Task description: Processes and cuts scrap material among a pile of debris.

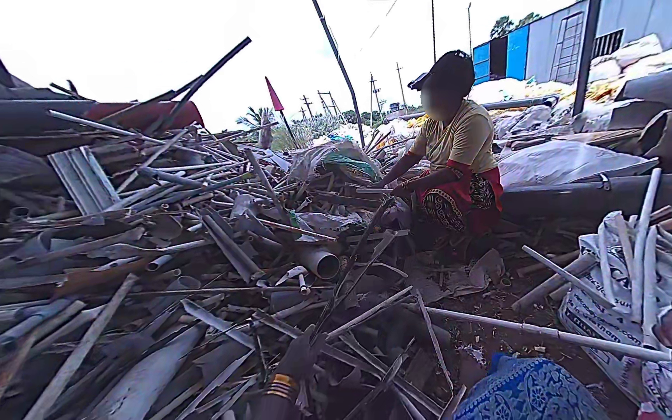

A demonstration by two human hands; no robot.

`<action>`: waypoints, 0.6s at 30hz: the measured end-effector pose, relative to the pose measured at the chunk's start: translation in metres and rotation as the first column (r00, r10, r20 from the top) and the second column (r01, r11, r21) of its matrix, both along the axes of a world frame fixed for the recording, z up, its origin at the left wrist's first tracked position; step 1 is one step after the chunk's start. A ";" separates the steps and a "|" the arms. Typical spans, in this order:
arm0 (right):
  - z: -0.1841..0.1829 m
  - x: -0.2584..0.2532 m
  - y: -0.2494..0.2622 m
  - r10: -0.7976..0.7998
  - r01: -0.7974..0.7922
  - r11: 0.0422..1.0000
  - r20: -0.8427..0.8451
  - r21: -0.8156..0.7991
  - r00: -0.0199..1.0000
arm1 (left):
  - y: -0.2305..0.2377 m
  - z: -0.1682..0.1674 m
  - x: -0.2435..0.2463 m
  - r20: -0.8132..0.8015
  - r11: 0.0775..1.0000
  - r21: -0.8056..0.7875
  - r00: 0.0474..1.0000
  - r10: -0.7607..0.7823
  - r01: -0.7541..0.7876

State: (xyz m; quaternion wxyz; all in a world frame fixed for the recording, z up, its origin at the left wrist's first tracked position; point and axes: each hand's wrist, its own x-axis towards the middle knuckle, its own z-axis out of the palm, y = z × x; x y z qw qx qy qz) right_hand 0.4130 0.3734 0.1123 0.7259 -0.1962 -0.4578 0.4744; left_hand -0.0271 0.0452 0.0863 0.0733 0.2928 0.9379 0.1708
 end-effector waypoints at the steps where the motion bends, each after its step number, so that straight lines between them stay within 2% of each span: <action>1: -0.002 -0.003 -0.001 0.023 -0.023 1.000 -0.005 -0.020 1.000 | -0.006 0.012 0.002 -0.013 0.992 0.123 1.000 -0.001 0.003; 2: -0.003 -0.005 -0.001 0.042 -0.042 0.999 -0.006 -0.032 0.999 | -0.013 0.021 0.002 -0.039 0.953 0.302 0.999 0.012 0.000; 4: -0.010 -0.009 0.003 0.059 -0.059 0.997 0.004 -0.041 0.998 | -0.021 0.049 0.010 0.006 0.767 0.640 0.998 0.061 -0.051; 6: -0.016 -0.012 0.007 0.069 -0.068 0.997 0.015 -0.036 0.998 | -0.028 0.096 0.027 0.157 0.541 0.830 0.988 0.003 -0.133; 7: -0.017 -0.012 0.008 0.072 -0.072 0.997 0.018 -0.030 0.997 | -0.034 0.120 0.034 0.179 0.483 0.862 0.984 -0.010 -0.152; 9: -0.021 -0.011 0.010 0.079 -0.078 0.996 0.020 -0.040 0.997 | -0.050 0.160 0.043 0.146 0.452 0.882 0.989 0.005 -0.132; 12: -0.025 -0.007 0.013 0.087 -0.085 0.993 0.032 -0.082 0.996 | -0.085 0.200 0.034 0.058 0.449 0.893 0.998 -0.013 -0.046; 15: -0.031 -0.004 0.019 0.114 -0.109 0.989 0.042 -0.102 0.993 | -0.124 0.240 0.032 -0.012 0.440 0.892 0.979 -0.202 0.102; 16: -0.031 -0.004 0.021 0.121 -0.116 0.987 0.042 -0.112 0.992 | -0.125 0.254 0.050 -0.024 0.414 0.904 0.981 -0.194 0.104; 18: -0.033 -0.004 0.022 0.120 -0.114 0.985 0.039 -0.129 0.992 | -0.128 0.281 0.085 0.038 0.386 0.923 0.992 -0.123 0.013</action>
